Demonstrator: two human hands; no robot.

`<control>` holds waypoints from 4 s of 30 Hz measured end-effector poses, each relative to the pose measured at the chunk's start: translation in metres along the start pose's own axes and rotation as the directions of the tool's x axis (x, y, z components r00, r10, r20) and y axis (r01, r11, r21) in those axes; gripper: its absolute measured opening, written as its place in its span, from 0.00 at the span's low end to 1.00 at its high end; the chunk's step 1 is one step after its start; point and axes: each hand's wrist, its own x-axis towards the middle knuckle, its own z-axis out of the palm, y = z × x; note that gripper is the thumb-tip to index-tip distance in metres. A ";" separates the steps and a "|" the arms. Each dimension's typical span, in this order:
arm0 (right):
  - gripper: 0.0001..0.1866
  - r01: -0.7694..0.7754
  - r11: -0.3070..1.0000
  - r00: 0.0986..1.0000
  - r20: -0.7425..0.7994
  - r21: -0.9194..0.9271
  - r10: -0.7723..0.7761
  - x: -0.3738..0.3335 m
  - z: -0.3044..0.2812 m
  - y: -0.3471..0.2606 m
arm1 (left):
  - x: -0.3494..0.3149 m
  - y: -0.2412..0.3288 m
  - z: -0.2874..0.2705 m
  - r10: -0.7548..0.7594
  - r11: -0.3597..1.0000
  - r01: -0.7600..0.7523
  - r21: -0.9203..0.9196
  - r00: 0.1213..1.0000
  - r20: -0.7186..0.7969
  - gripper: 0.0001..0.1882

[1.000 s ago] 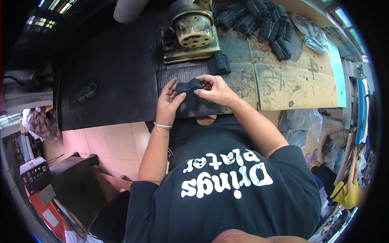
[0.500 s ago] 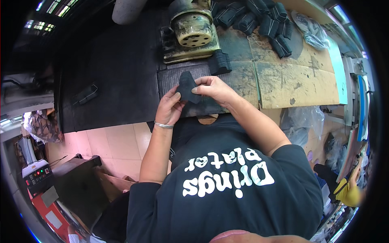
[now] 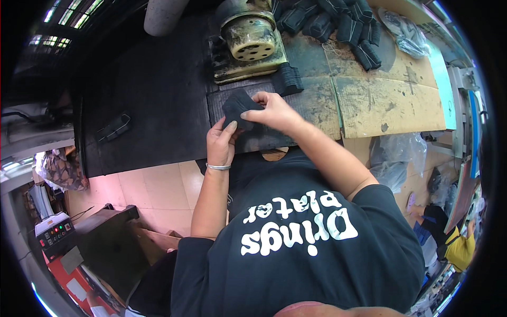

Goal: Using an industrial machine to press or shape black shoe components in a factory setting.

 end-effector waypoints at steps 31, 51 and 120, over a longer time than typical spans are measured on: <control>0.08 0.580 0.719 0.811 0.190 -0.383 -0.553 0.010 -0.003 0.062 | 0.171 0.165 -0.030 0.298 0.831 -0.388 -0.398 0.916 -0.271 0.09; 0.08 0.593 0.698 0.800 0.195 -0.402 -0.568 0.008 -0.001 0.064 | 0.157 0.167 -0.029 0.302 0.817 -0.377 -0.436 0.924 -0.232 0.08; 0.34 0.073 0.536 0.916 0.156 0.841 -0.370 0.116 0.104 -0.101 | 0.127 0.136 -0.064 0.385 0.841 -0.356 -0.408 0.923 -0.011 0.15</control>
